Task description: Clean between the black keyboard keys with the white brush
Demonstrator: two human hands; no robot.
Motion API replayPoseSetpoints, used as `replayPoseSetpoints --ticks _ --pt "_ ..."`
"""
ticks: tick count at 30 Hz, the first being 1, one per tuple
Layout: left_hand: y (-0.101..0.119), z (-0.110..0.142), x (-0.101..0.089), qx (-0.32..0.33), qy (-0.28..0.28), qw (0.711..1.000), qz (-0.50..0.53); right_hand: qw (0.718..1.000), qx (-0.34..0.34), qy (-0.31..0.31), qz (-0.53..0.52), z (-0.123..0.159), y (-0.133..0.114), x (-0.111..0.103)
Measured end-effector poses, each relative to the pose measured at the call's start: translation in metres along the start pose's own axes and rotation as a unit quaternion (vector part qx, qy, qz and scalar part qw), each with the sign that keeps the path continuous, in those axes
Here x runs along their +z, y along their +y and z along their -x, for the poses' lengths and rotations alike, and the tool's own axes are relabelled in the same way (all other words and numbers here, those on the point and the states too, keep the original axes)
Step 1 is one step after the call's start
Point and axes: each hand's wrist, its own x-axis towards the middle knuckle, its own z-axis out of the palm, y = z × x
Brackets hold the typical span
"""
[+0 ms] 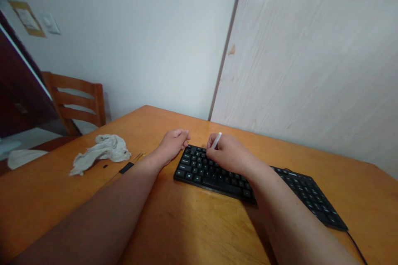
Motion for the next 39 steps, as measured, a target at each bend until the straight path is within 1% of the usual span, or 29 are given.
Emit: replayPoseSetpoints --ticks 4,7,8,10,12,14,16,20,22,25,26,28,30,31,32,34,37,39 --pt "0.0 0.0 0.0 0.001 -0.002 1.0 0.003 0.999 -0.001 -0.024 0.038 0.002 -0.004 0.0" --pt "-0.001 -0.001 -0.001 0.0 -0.001 1.0 0.006 0.998 0.003 -0.059 0.008 0.004 -0.008 -0.002" --pt "-0.001 -0.001 -0.001 -0.001 -0.001 1.0 0.006 0.998 0.004 -0.06 -0.005 0.004 -0.008 -0.002" --pt "-0.001 -0.001 0.0 -0.002 0.0 1.0 0.006 0.999 0.005 -0.04 -0.019 0.004 -0.008 -0.003" --pt "0.0 0.0 0.0 -0.001 -0.001 1.0 0.006 1.0 0.006 -0.016 -0.01 0.004 -0.008 -0.003" --pt "0.001 0.0 -0.001 0.0 0.0 1.0 0.005 1.0 0.005 -0.007 0.008 0.003 -0.007 -0.003" --pt "0.001 0.001 -0.001 -0.002 0.001 1.0 0.003 1.0 0.002 -0.02 0.022 0.004 -0.009 -0.003" --pt "0.001 0.001 -0.001 -0.003 0.001 1.0 0.006 0.997 -0.001 -0.078 0.019 0.008 -0.013 -0.006" --pt "0.0 0.001 -0.001 -0.003 0.0 1.0 0.008 0.997 0.001 -0.077 0.01 0.009 -0.014 -0.007" --pt "0.0 0.0 -0.001 -0.003 -0.003 1.0 0.009 0.999 0.001 -0.05 0.009 0.008 -0.015 -0.007" --pt "0.0 0.0 -0.001 -0.003 -0.002 1.0 0.009 0.999 0.003 -0.051 0.012 0.008 -0.015 -0.007" --pt "0.0 0.0 -0.001 -0.005 -0.001 1.0 0.01 0.997 0.008 -0.071 0.006 0.009 -0.015 -0.007" --pt "0.001 0.0 -0.001 -0.005 0.001 1.0 0.012 0.995 0.008 -0.092 -0.026 0.009 -0.015 -0.007" --pt "0.0 0.0 0.0 -0.006 0.001 1.0 0.012 0.995 0.005 -0.093 -0.046 0.009 -0.014 -0.007" --pt "0.0 0.0 0.0 -0.007 0.0 1.0 0.012 0.994 -0.001 -0.085 -0.064 0.009 -0.013 -0.007" --pt "0.0 0.0 0.0 -0.008 0.001 1.0 0.01 0.996 -0.009 -0.048 -0.081 0.007 -0.01 -0.005" --pt "0.0 0.0 0.0 -0.007 0.003 1.0 0.003 0.998 -0.009 0.002 -0.064 0.004 -0.007 0.001" --pt "-0.001 0.0 0.0 -0.005 0.005 1.0 0.0 0.999 -0.008 0.012 -0.041 0.002 -0.006 0.006"
